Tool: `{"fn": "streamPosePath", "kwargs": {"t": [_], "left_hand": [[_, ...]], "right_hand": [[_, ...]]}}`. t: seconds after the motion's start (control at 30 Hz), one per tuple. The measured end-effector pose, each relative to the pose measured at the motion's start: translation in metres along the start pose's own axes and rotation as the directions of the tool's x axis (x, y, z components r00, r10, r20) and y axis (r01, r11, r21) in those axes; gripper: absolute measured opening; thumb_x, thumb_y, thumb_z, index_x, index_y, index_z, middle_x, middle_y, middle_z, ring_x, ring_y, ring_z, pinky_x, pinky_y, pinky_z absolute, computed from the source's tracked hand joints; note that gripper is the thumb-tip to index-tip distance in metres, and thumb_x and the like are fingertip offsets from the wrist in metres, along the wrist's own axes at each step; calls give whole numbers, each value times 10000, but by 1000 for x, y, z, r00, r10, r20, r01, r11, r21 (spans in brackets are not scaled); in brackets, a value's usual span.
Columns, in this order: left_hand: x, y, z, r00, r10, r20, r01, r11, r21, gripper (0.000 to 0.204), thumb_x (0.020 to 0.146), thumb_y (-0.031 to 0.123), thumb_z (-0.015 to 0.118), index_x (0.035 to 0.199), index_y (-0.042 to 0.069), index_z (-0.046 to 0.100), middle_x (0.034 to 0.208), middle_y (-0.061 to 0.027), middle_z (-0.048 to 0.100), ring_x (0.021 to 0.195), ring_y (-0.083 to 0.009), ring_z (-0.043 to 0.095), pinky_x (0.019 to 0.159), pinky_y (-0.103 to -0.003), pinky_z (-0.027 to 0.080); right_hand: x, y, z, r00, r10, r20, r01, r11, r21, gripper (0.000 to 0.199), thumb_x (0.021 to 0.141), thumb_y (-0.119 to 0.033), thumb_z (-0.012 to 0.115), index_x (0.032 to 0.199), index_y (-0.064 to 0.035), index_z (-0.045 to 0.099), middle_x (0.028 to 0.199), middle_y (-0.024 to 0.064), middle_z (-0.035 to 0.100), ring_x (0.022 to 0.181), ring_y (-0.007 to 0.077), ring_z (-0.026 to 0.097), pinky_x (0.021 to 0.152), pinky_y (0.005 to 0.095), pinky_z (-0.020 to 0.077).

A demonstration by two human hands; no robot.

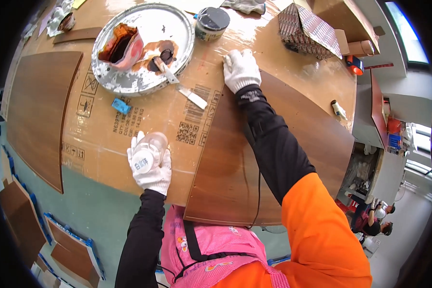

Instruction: The recorder is refurbishing a wood panel by cleaning, applying a stain or finish with a brush, and wiping it down.

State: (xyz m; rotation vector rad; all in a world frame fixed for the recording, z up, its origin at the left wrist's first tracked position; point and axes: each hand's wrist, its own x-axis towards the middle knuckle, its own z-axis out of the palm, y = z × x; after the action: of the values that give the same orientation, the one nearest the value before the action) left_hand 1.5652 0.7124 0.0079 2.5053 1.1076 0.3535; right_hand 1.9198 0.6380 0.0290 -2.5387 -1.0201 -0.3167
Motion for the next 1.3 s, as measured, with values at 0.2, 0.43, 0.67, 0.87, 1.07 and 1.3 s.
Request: {"fn": "streamPosePath", "kwargs": {"t": [0.2, 0.43, 0.67, 0.87, 1.07, 1.3], "left_hand": [[-2, -5, 2, 998, 44, -52, -38, 994, 101, 705, 927, 378, 709, 1489, 26, 468, 1528, -194, 502, 1405, -391, 458, 1191, -463, 349], [1, -1, -5, 986, 86, -140, -79, 995, 56, 709, 929, 233, 724, 1530, 23, 412, 1537, -187, 494, 1431, -382, 442, 1216, -473, 325], [2, -10, 5, 984, 93, -153, -91, 996, 19, 691, 930, 179, 707, 1537, 30, 411, 1550, -171, 479, 1426, -332, 452, 1217, -451, 328], [-2, 2, -5, 981, 147, -123, -151, 988, -29, 739, 936, 249, 720, 1533, -22, 378, 1535, -227, 472, 1434, -381, 434, 1231, -462, 299], [-64, 13, -28, 970, -241, 22, 233, 956, 180, 770, 991, 313, 665, 1575, -31, 302, 1586, -272, 395, 1465, -396, 395, 1237, -426, 292], [-107, 185, -34, 840, 402, 364, -383, 915, -128, 733, 899, 169, 704, 1533, -23, 390, 1572, -264, 420, 1464, -432, 391, 1212, -493, 318]], "right_hand": [[19, -2, 9, 981, 185, -55, -189, 978, -86, 265, 991, -351, 594, 1034, -94, 638, 1090, 225, 603, 994, 398, 646, 832, 505, 555], [-95, 163, -75, 874, 376, -308, -470, 815, -338, 230, 999, -345, 569, 977, -121, 615, 970, 175, 597, 892, 361, 637, 752, 473, 560], [-260, 352, -198, 315, 822, -475, -942, 210, -262, 339, 1052, -412, 494, 1100, -119, 657, 1129, 203, 618, 1032, 393, 659, 875, 513, 553], [-252, 306, -187, 445, 788, -426, -877, 287, -385, 294, 1021, -389, 564, 1018, -112, 664, 1036, 199, 629, 923, 365, 679, 751, 499, 579], [-172, 79, -143, 967, 180, 182, -157, 978, -135, 73, 795, -154, 670, 774, -102, 717, 806, 100, 660, 790, 268, 693, 601, 395, 557], [-187, 162, -182, 949, 71, 307, -76, 997, 4, 91, 854, -162, 665, 883, -123, 742, 967, 110, 689, 904, 276, 703, 701, 401, 581]]}}
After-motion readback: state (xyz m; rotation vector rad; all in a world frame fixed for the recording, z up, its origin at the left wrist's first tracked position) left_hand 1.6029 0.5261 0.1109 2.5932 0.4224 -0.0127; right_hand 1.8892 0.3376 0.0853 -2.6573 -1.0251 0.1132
